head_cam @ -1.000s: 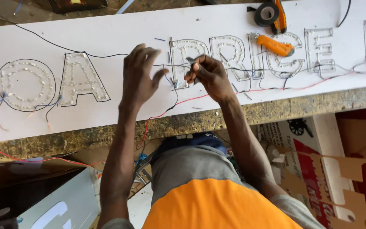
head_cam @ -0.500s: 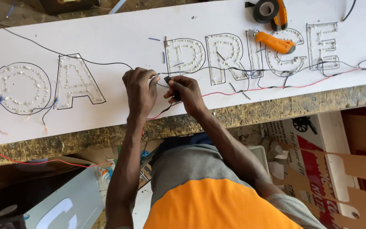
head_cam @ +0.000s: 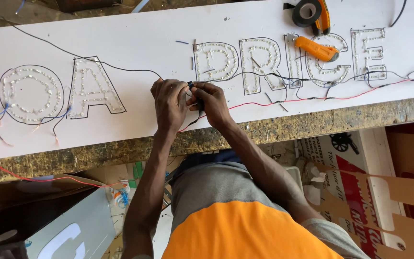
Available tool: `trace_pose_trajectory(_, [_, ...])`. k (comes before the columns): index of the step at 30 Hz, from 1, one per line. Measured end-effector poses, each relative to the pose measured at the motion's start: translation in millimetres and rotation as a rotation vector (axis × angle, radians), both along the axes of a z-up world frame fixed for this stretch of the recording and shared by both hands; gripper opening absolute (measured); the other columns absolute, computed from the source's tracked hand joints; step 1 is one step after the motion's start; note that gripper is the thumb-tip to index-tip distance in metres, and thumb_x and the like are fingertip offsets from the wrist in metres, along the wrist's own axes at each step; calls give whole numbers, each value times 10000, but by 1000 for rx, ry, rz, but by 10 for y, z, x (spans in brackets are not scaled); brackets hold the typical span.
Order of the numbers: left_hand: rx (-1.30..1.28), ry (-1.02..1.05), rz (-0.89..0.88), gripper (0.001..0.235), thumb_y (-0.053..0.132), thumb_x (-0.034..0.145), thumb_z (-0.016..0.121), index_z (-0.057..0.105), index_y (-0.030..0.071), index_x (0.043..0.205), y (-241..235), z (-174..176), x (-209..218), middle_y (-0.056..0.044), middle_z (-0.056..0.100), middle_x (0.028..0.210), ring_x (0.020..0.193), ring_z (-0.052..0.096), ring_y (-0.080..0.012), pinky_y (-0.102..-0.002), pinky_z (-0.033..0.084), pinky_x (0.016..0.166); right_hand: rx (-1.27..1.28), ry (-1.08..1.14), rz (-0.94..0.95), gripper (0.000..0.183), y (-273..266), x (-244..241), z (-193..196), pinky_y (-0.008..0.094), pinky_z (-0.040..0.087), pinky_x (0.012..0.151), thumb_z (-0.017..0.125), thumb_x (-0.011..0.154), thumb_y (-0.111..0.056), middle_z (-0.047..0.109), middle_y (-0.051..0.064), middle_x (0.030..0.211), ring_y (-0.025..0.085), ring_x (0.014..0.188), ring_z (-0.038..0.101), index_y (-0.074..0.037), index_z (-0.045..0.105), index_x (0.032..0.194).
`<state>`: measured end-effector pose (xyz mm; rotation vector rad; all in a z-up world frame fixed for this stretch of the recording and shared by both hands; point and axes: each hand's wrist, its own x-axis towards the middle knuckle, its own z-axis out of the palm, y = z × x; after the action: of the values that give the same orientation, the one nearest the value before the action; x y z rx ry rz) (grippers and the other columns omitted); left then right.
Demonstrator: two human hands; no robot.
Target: Connecting and insulating electrical wires for an LED sign using pliers and tape
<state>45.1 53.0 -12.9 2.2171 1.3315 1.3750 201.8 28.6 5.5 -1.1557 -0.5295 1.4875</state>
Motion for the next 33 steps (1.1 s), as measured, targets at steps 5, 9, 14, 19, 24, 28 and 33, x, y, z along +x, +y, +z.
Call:
trace_pose_trajectory(5, [9,-38,-14,85,225,1153,760,784,145,1136,33,40,11,-8,722,1021,1045,762,-230,-472,417,1198,16,33,-3,225,29,-9,-125,409,760,634,780,1032,-56,718,178,773,325,758,849,83,769,1209])
trace_pose_trajectory(9, [-62,-150,-40,183,222,1126,806,752,121,1268,37,25,18,-27,736,1016,1024,762,-239,-502,426,1190,6,72,-7,191,25,7,-121,397,754,645,761,1042,-50,710,163,778,318,772,846,60,775,1198])
trace_pose_trajectory(14, [-73,-200,-58,196,213,1123,811,737,112,1274,14,48,-4,-23,737,1016,1032,761,-241,-514,421,1203,-39,87,-14,196,66,22,-154,407,751,623,739,1039,-40,702,164,761,321,740,841,84,753,1190])
trace_pose_trajectory(19, [-66,-191,-54,164,205,1110,825,753,117,1228,11,25,-5,-18,743,993,1015,765,-239,-503,416,1216,-65,99,-11,218,67,-4,-106,409,747,615,749,1033,-43,695,160,758,315,724,838,111,740,1187])
trace_pose_trajectory(24, [-115,-204,-47,175,204,1098,841,763,119,1229,2,-5,-5,-21,755,1003,1014,766,-241,-509,410,1220,-34,113,-21,204,67,-5,-152,425,746,634,756,1035,-33,691,168,756,330,726,834,93,748,1195])
trace_pose_trajectory(28, [-147,-205,-57,224,185,1120,812,762,88,1316,14,-3,-28,-47,754,1041,1040,761,-255,-530,401,1220,-15,113,-18,196,57,-12,-151,434,746,637,763,1034,-27,684,168,755,333,725,834,100,742,1182])
trace_pose_trajectory(33, [-180,-173,-76,163,176,1143,752,834,145,1280,34,24,-30,-14,808,1112,1119,773,-242,-476,364,1237,15,79,2,266,18,-11,-113,406,745,658,784,1046,-60,691,173,768,322,743,841,110,736,1245])
